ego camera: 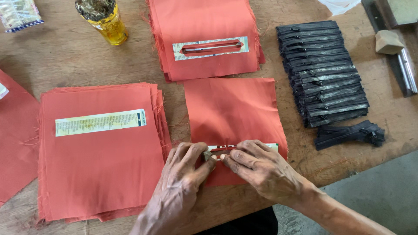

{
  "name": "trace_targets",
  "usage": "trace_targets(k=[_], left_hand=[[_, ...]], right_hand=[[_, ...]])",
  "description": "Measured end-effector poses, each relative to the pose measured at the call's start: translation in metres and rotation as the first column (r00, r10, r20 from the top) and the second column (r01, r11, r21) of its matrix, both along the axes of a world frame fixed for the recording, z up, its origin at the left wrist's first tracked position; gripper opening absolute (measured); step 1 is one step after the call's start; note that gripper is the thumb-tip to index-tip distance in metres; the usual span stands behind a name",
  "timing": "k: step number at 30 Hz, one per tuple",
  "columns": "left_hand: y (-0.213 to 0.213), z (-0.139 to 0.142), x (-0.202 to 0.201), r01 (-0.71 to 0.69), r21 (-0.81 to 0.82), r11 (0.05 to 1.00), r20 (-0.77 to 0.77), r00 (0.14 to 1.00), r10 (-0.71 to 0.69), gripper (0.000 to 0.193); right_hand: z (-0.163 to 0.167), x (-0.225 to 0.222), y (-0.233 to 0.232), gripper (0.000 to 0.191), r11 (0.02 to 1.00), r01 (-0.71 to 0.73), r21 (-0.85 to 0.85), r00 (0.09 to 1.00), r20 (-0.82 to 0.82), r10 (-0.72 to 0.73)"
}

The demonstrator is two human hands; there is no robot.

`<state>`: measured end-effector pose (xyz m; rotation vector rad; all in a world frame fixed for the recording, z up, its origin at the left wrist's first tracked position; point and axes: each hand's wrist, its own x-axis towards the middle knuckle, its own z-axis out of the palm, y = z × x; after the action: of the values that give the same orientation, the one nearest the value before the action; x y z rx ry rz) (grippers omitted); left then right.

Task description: The person folds red fabric pieces and inserts a rectangular paper label into a slit in each piece. They repeat this process for multiple fabric pieces, stacking the completed items on the table.

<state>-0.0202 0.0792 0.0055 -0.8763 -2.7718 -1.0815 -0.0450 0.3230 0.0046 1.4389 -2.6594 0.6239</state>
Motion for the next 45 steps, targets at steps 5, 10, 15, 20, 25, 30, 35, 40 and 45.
trace_targets(k=[5, 10, 15, 20, 25, 30, 35, 40, 45], left_hand=[[0.007, -0.006, 0.005, -0.035, -0.130, 0.991, -0.085, 0.996, 0.024, 0.051], [-0.001, -0.005, 0.009, -0.039, -0.173, 0.984, -0.148, 0.989, 0.013, 0.061], [-0.003, -0.008, 0.028, -0.109, -0.066, 0.992, -0.223, 0.971, 0.092, 0.041], [0.010, -0.027, 0.037, 0.063, -0.030, 0.998, -0.125, 0.990, -0.066, 0.034], [0.023, -0.036, 0.038, 0.014, -0.135, 0.991, -0.077, 0.997, -0.025, 0.040], [0.023, -0.031, 0.036, 0.005, -0.131, 0.991, -0.049, 0.999, -0.011, 0.049], [0.021, -0.022, 0.032, 0.017, -0.151, 0.988, -0.058, 0.998, -0.026, 0.062], [0.026, -0.021, 0.027, 0.000, -0.126, 0.992, -0.046, 0.999, -0.006, 0.065], [0.034, -0.021, 0.025, -0.022, -0.127, 0.992, -0.064, 0.998, 0.014, 0.057]], right_hand=[[0.004, 0.001, -0.001, 0.042, 1.000, 0.007, 0.024, 0.999, -0.037, -0.006], [0.003, 0.000, 0.000, 0.045, 1.000, 0.024, 0.012, 0.999, -0.030, -0.023], [0.001, 0.003, 0.003, 0.047, 0.999, 0.024, 0.048, 0.999, -0.045, -0.022], [0.000, 0.003, 0.003, 0.048, 0.999, 0.022, 0.027, 0.999, -0.048, -0.020], [0.007, 0.005, 0.017, 0.046, 0.998, 0.050, 0.026, 0.995, -0.084, -0.047], [0.004, 0.007, 0.025, 0.046, 0.998, 0.059, -0.015, 0.992, -0.111, -0.060], [0.001, 0.008, 0.026, 0.046, 0.999, 0.049, 0.023, 0.991, -0.128, -0.046], [0.006, 0.009, 0.025, 0.047, 0.995, 0.033, 0.098, 0.993, -0.114, -0.022], [0.010, 0.010, 0.024, 0.050, 0.991, 0.023, 0.134, 0.996, -0.092, -0.010]])
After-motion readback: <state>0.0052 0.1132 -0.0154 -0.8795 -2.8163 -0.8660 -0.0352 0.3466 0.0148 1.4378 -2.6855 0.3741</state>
